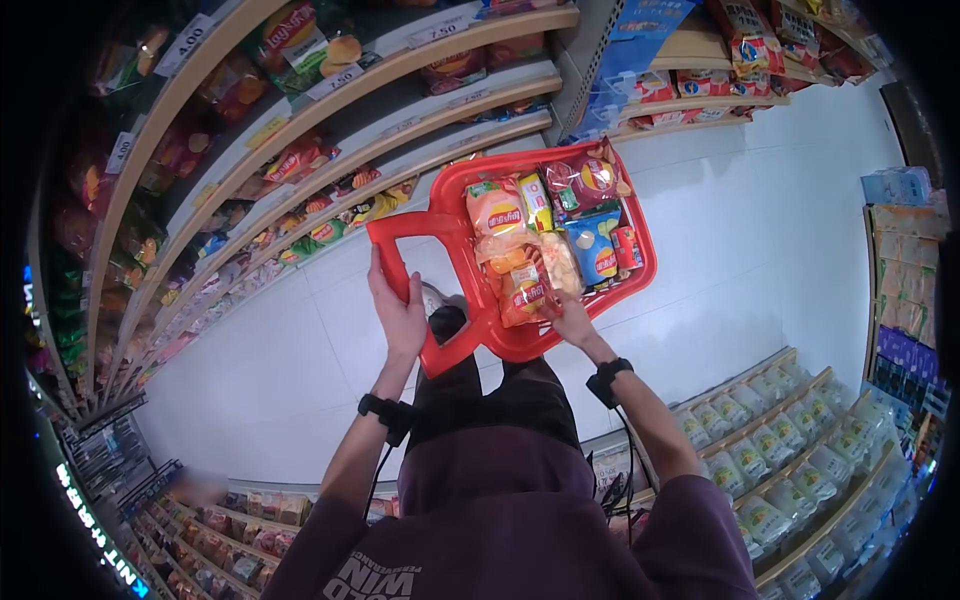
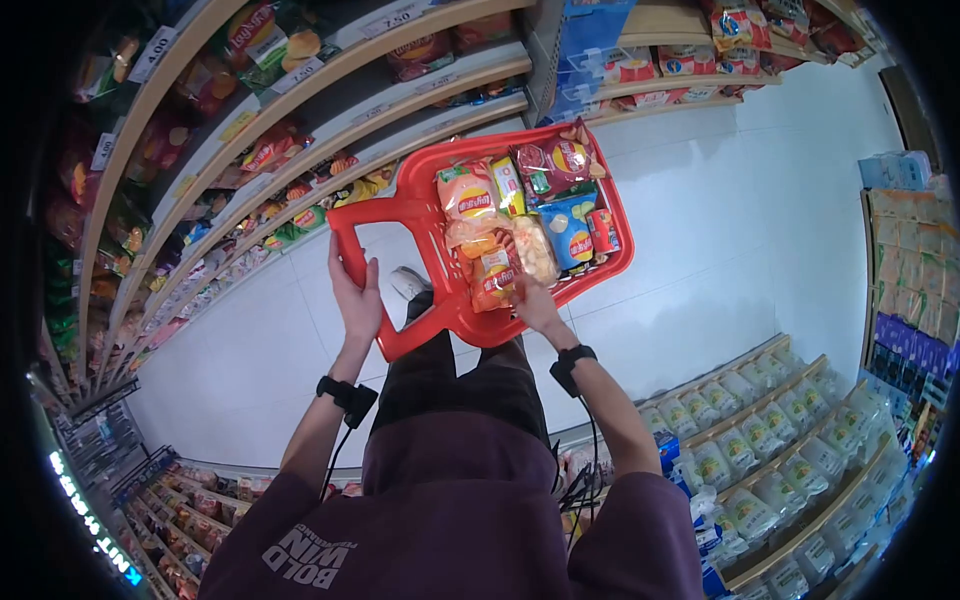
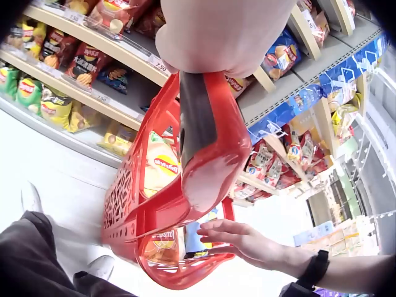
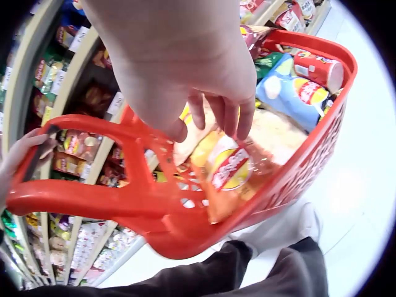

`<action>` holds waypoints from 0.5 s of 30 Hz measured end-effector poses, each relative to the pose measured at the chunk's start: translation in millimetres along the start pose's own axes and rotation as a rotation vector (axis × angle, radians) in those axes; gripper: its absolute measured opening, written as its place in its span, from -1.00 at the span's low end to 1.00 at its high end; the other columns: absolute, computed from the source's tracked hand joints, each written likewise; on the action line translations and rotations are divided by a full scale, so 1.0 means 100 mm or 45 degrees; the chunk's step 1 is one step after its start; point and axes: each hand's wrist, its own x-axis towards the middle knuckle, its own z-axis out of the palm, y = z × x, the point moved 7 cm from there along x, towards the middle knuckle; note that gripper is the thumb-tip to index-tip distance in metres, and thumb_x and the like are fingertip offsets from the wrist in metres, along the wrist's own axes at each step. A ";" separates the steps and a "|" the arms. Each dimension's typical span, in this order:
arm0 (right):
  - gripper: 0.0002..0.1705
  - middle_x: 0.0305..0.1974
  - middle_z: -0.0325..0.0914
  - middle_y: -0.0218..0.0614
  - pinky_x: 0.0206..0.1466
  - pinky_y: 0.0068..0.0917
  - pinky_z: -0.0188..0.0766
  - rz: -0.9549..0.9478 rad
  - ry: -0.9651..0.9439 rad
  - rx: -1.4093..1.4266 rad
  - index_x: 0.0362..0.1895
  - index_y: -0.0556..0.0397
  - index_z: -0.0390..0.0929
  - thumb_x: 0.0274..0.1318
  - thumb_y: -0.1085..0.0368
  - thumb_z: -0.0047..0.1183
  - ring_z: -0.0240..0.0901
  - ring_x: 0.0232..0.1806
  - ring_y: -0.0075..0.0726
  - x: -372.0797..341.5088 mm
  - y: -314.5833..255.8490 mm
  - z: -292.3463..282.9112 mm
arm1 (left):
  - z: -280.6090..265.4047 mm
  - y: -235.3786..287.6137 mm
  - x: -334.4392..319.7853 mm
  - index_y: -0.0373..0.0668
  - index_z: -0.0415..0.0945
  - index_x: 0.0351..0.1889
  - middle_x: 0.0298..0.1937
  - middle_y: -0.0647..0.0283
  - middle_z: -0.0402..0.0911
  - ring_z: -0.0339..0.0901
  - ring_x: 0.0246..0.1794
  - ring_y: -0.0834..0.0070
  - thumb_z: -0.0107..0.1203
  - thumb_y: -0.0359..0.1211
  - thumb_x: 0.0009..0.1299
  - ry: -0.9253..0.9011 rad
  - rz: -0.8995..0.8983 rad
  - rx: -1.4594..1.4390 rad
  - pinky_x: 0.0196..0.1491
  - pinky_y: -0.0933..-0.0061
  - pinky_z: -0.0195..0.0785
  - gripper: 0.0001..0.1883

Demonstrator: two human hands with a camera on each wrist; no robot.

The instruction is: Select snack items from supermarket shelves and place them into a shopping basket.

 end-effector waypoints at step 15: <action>-0.28 -0.09 0.48 0.04 0.10 -0.05 0.40 0.478 0.540 -0.914 0.03 0.19 0.28 -0.04 -0.03 0.28 0.45 0.00 0.20 1.01 1.80 -1.24 | 0.04 0.00 0.05 -0.18 0.00 0.49 0.20 0.12 0.37 0.41 0.11 0.43 0.05 -0.58 0.40 0.042 -0.194 0.019 0.16 0.40 0.32 -0.29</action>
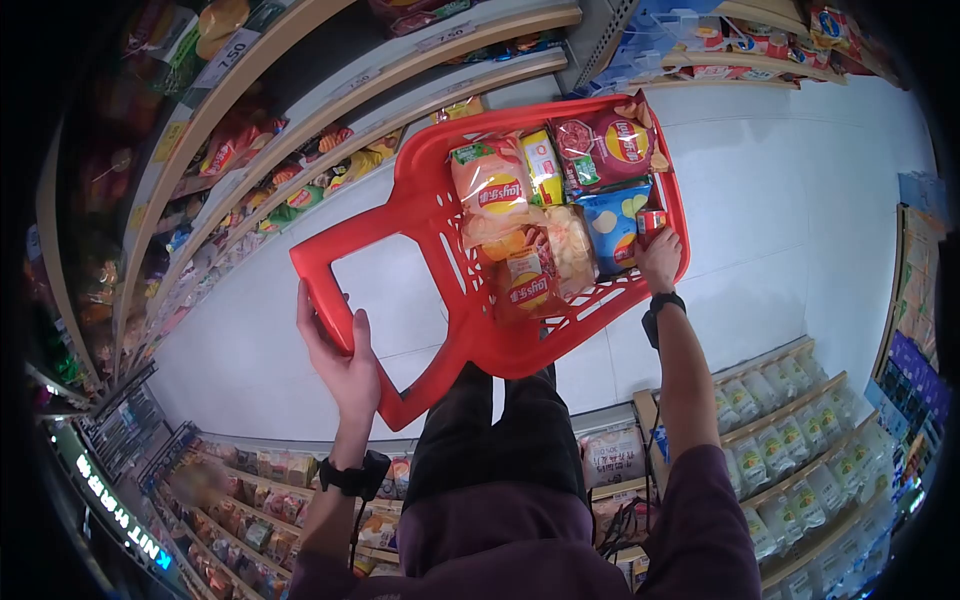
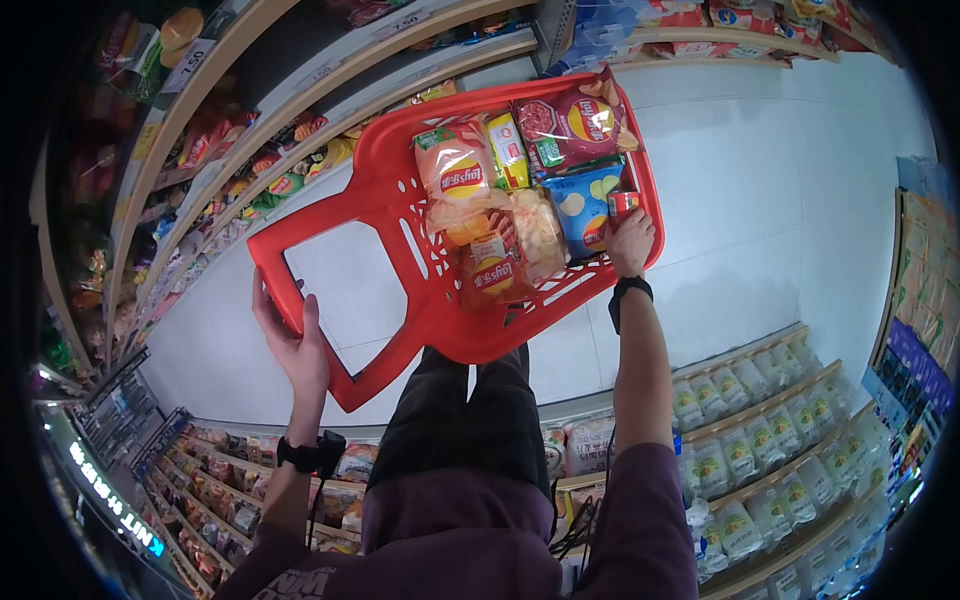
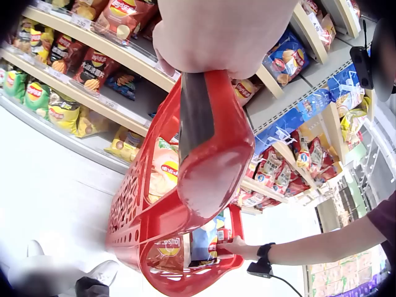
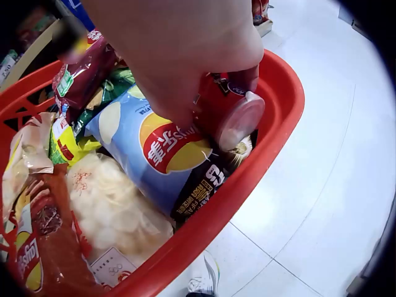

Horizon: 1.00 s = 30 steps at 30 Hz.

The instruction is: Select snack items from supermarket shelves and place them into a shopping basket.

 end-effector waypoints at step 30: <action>-0.06 -0.08 0.60 0.04 -0.01 -0.23 0.50 -0.641 -0.113 0.956 0.23 0.14 0.19 -0.17 0.06 0.43 0.59 -0.12 -0.02 -1.89 -2.28 -3.02 | -0.28 0.46 -0.31 -0.23 0.07 0.44 0.50 -0.15 -0.05 -0.04 0.49 -0.05 0.32 -0.15 0.19 -0.184 0.743 0.338 0.42 -0.04 -0.10 -0.09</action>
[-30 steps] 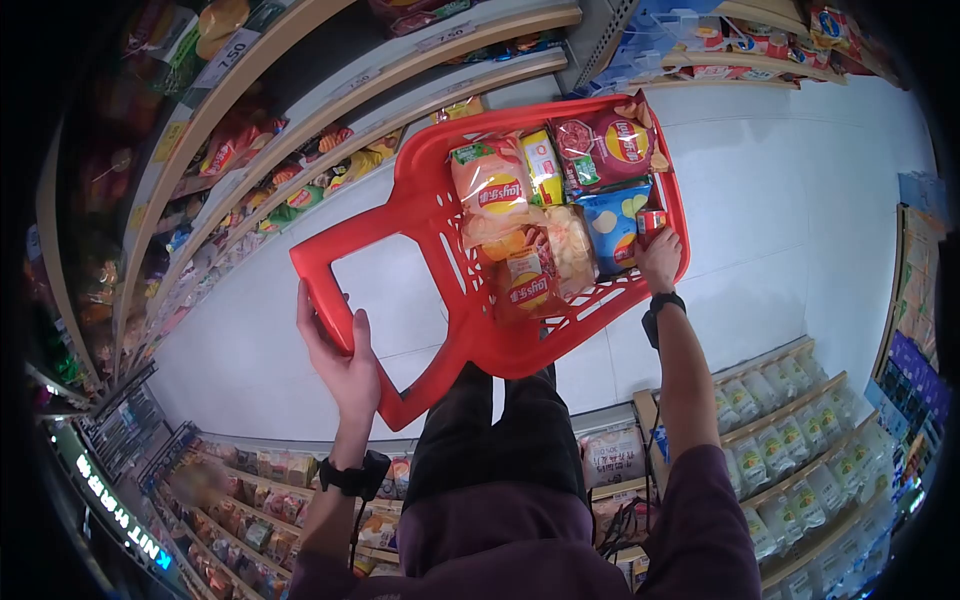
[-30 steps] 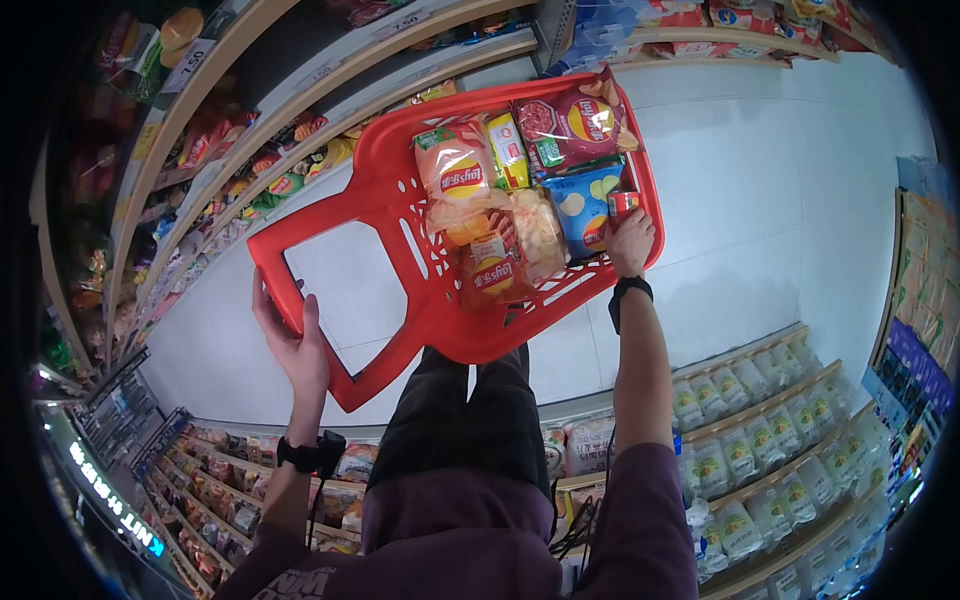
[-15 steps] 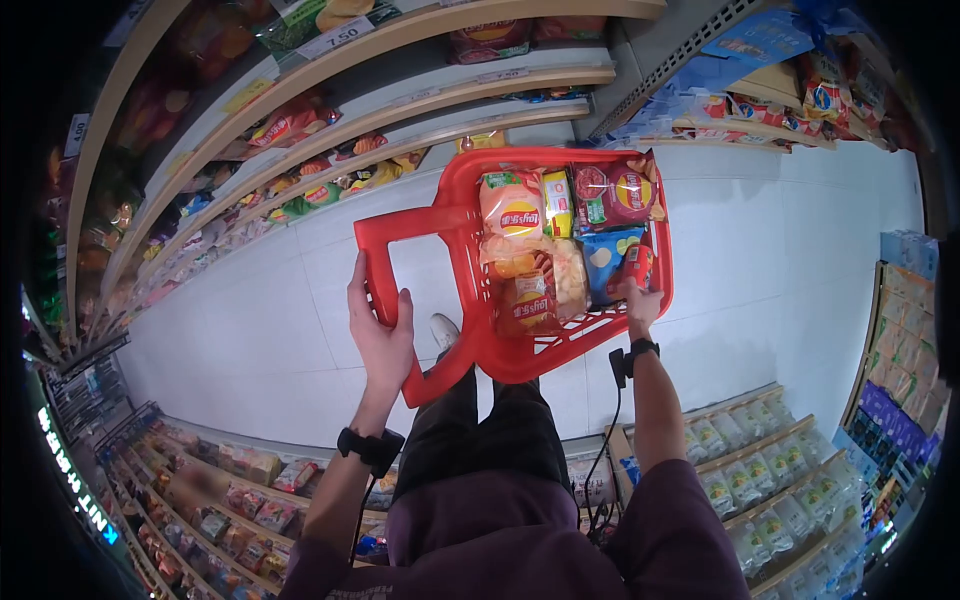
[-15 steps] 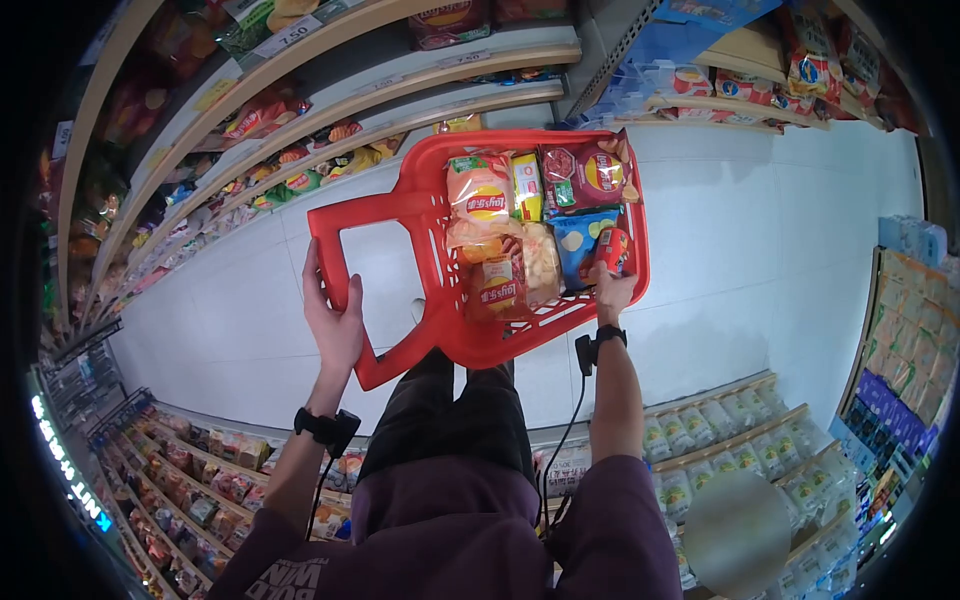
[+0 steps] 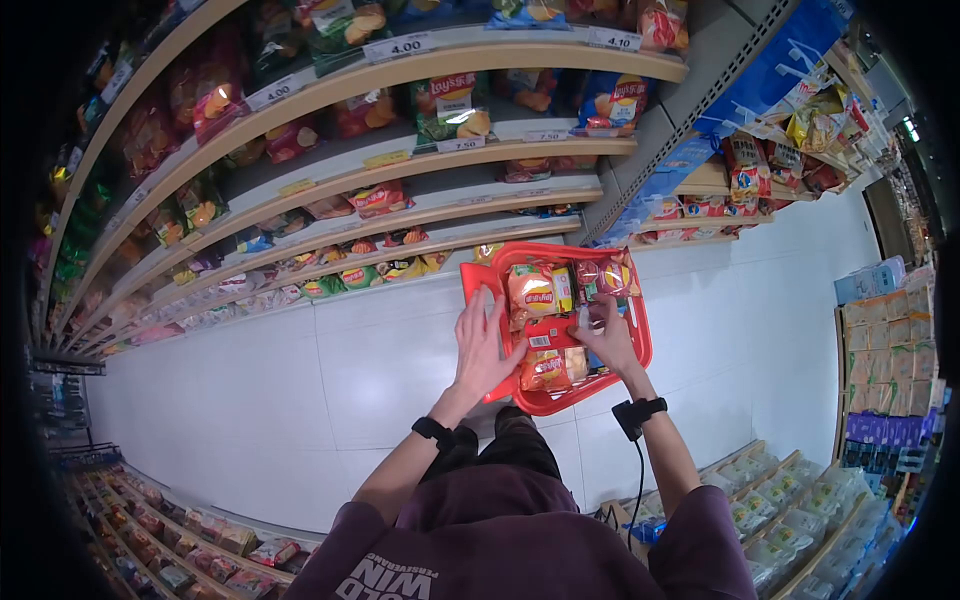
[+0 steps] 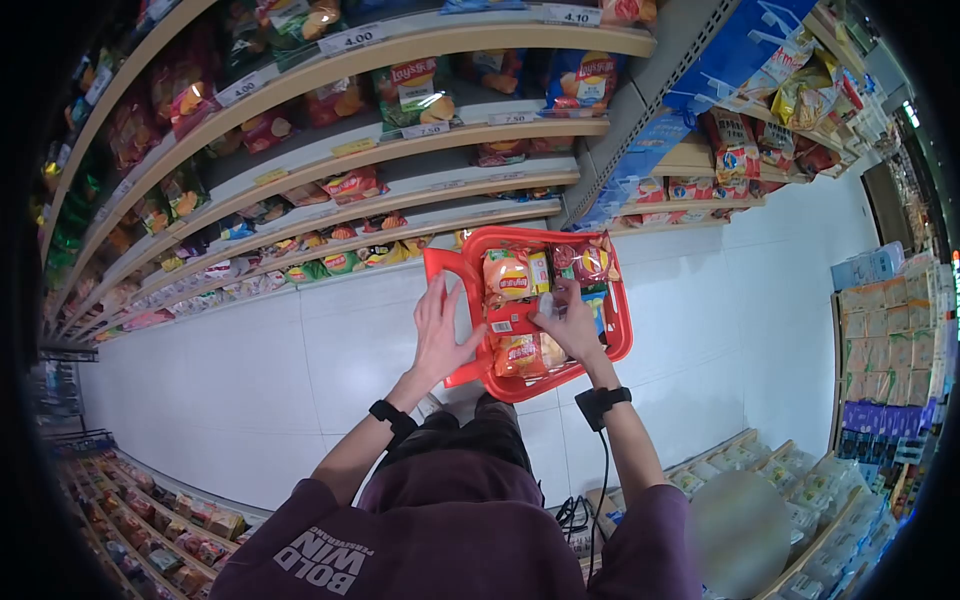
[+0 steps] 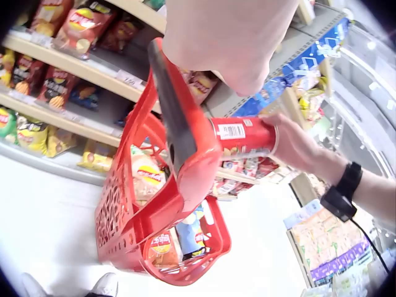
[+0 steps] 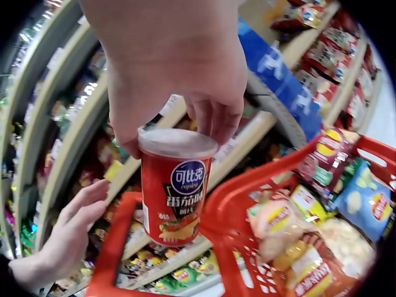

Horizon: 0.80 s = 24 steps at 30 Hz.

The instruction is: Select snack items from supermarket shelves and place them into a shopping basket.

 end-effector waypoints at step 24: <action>-0.50 -0.04 0.58 -0.11 -0.03 -0.54 0.50 -0.537 -0.268 0.922 0.27 0.18 0.19 0.36 0.26 0.00 0.55 -0.06 -0.45 -1.01 -3.65 1.53 | -3.05 -0.26 -0.75 -0.36 0.06 0.40 0.06 0.04 0.56 0.54 0.08 0.36 0.18 -0.27 0.37 0.366 -0.217 -1.015 0.11 0.37 0.39 -0.27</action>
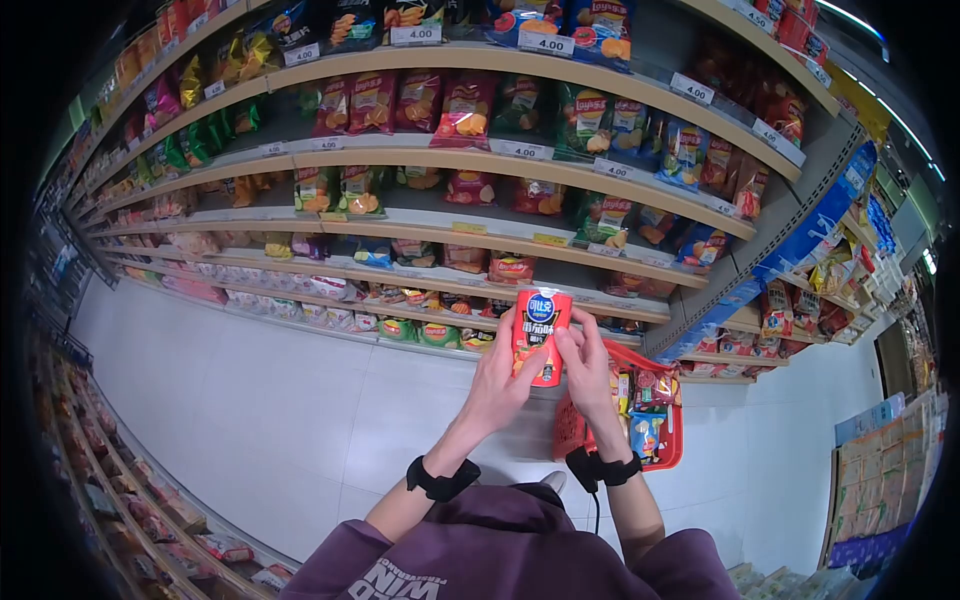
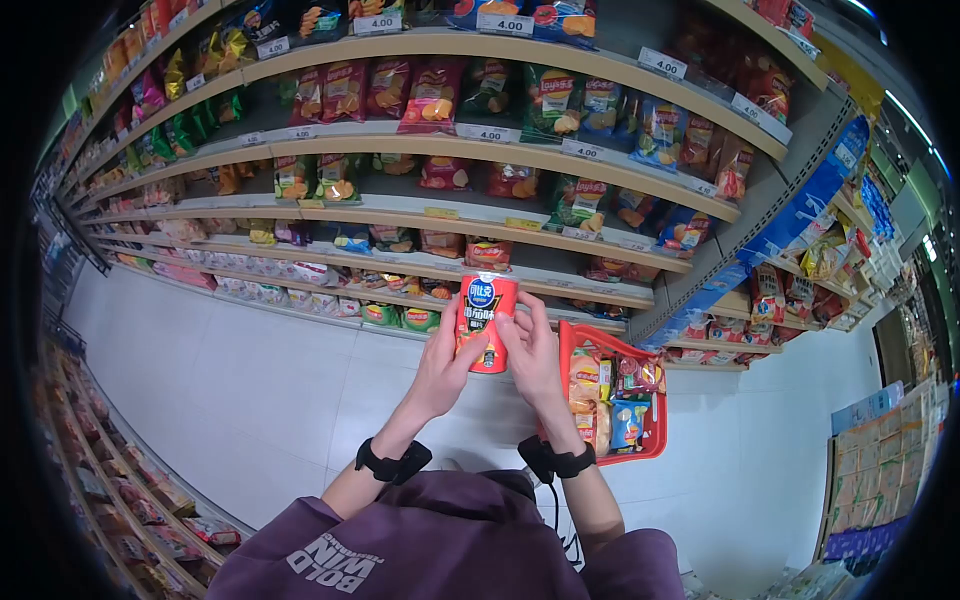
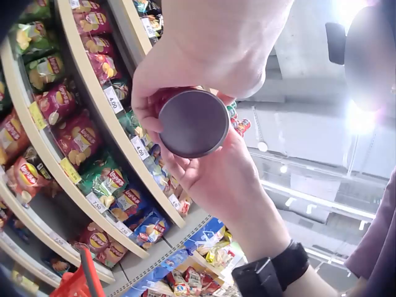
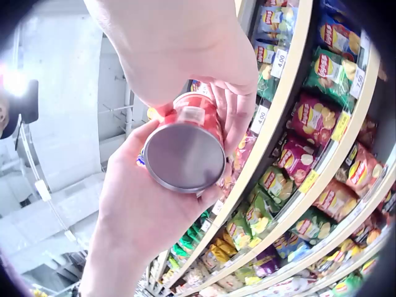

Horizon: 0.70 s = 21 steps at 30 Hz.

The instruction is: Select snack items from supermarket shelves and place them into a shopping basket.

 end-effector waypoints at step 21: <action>-0.06 0.22 0.34 -0.19 0.36 -0.37 0.26 0.088 -0.297 -0.010 0.28 0.16 0.17 -0.18 0.39 0.48 0.31 0.29 -0.37 -0.47 0.05 0.37 | -0.28 -0.09 -0.50 -0.31 0.33 0.14 0.02 -0.05 0.48 0.48 0.06 0.00 0.39 -0.30 0.03 0.102 0.266 0.430 0.08 0.17 0.39 -0.29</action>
